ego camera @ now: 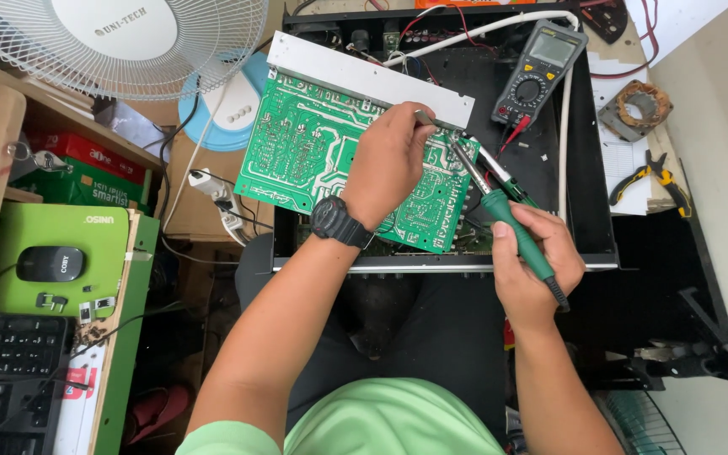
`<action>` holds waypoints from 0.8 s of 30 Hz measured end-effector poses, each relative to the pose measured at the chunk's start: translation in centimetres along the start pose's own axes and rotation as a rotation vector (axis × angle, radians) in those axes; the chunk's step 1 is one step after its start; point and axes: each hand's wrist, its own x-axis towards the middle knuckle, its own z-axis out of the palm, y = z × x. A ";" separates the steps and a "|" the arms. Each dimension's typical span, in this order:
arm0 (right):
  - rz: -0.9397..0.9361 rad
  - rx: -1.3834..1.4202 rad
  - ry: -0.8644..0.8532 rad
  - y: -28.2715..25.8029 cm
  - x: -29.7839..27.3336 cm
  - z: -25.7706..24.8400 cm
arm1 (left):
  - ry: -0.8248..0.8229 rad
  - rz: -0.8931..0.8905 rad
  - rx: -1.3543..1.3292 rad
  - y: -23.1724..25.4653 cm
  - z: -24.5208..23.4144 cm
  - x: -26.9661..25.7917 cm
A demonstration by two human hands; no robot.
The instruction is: Soldering components and wires on a large green printed circuit board as part of an electronics repair or assembly task.
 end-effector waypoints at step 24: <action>0.015 -0.027 -0.012 0.0 0.0 0.0 | -0.002 0.020 0.022 -0.1 0.1 0.0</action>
